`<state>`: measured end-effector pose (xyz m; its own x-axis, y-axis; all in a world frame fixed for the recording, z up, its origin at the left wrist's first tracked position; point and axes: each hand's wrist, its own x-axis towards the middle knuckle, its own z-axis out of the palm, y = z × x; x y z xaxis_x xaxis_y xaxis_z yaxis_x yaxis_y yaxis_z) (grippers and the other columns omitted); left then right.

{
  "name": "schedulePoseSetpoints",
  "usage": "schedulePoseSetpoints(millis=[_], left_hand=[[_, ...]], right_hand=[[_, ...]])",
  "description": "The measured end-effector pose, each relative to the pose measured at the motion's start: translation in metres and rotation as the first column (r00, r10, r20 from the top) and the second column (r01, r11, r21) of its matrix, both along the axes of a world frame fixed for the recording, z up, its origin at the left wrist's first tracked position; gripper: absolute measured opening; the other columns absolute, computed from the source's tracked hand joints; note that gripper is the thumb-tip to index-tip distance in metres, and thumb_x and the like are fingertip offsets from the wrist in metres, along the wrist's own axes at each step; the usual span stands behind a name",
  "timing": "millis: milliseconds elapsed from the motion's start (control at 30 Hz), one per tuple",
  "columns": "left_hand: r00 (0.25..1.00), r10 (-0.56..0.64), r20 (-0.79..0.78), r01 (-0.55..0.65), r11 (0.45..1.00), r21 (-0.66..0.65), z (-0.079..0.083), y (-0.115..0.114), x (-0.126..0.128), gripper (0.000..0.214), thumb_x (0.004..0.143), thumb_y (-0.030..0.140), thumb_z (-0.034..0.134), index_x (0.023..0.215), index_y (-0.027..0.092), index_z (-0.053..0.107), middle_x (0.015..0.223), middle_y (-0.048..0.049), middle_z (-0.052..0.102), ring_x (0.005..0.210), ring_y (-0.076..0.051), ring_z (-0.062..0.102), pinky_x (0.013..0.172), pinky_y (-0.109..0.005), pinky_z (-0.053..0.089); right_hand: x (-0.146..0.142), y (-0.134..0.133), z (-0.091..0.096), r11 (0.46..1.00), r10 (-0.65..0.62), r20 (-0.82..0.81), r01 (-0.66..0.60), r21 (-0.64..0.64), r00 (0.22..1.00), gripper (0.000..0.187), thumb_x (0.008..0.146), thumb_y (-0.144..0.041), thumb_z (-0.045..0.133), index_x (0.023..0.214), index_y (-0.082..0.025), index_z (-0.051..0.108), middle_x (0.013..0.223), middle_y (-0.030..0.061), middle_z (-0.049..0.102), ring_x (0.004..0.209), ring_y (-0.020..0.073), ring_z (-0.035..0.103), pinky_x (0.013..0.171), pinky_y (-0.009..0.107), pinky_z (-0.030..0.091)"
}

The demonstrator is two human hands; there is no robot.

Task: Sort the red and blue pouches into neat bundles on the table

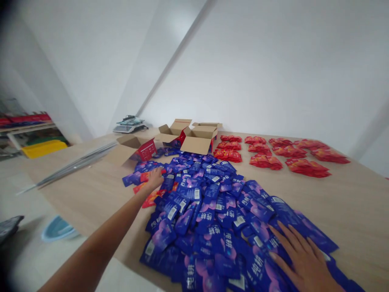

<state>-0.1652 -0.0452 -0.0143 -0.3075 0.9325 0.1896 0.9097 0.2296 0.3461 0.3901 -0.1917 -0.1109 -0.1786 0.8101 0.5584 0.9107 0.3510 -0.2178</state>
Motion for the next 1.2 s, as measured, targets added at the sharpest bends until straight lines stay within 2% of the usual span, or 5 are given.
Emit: schedulePoseSetpoints(millis=[167,500,800,1033,1200], left_hand=[[0.984,0.099,-0.151,-0.13,0.969,-0.212,-0.01,-0.01,-0.049,0.078,0.066,0.02,0.054,0.139,0.022,0.025,0.149,-0.0145,0.019,0.136,-0.038,0.01,0.099,-0.062,0.019],[0.915,-0.178,-0.362,0.139,0.982,-0.131,-0.006,-0.014,-0.042,0.054,0.082,0.008,0.033,0.134,0.021,0.036,0.125,-0.0135,0.052,0.114,-0.028,0.046,0.092,-0.037,0.036],[0.949,-0.277,0.148,0.237,0.942,0.239,0.044,-0.011,0.036,0.029,0.085,0.038,0.044,0.101,0.019,0.058,0.088,-0.0056,0.066,0.081,-0.022,0.061,0.07,-0.027,0.043],[0.317,-0.419,0.851,0.405,0.871,0.278,-0.001,-0.013,0.198,0.045,0.07,0.057,0.058,0.076,0.013,0.062,0.059,0.0002,0.059,0.048,-0.01,0.048,0.049,-0.022,0.037],[0.226,-0.439,0.869,0.419,0.85,0.321,-0.017,-0.014,0.25,0.054,0.075,0.065,0.046,0.069,0.013,0.059,0.058,-0.0008,0.057,0.05,-0.011,0.047,0.049,-0.022,0.037]], right_hand=[[0.006,0.015,-0.007,0.995,0.076,0.229,-0.059,-0.08,0.97,0.064,0.074,-0.053,0.052,0.135,-0.042,0.036,0.136,-0.001,0.048,0.124,0.0308,0.044,0.098,0.056,0.037],[-0.036,0.052,0.02,0.999,-0.035,0.149,0.035,0.001,0.988,0.049,0.083,-0.049,0.041,0.122,-0.023,0.055,0.12,0.0132,0.059,0.118,0.0304,0.049,0.094,0.05,0.04],[-0.117,0.064,0.091,0.997,0.073,-0.283,-0.064,0.041,0.956,0.038,0.082,-0.039,0.048,0.117,-0.027,0.057,0.128,0.0079,0.053,0.123,0.0281,0.042,0.104,0.051,0.029],[-0.18,0.081,0.09,0.854,0.016,-0.944,-0.495,-0.158,0.329,0.034,0.077,-0.047,0.059,0.106,-0.03,0.063,0.118,0.0016,0.063,0.117,0.025,0.051,0.102,0.047,0.036],[-0.196,0.076,0.086,0.801,-0.184,-0.957,-0.599,-0.015,-0.222,0.06,0.072,-0.038,0.068,0.127,-0.034,0.044,0.112,-0.0028,0.066,0.101,0.0217,0.062,0.094,0.043,0.045]])
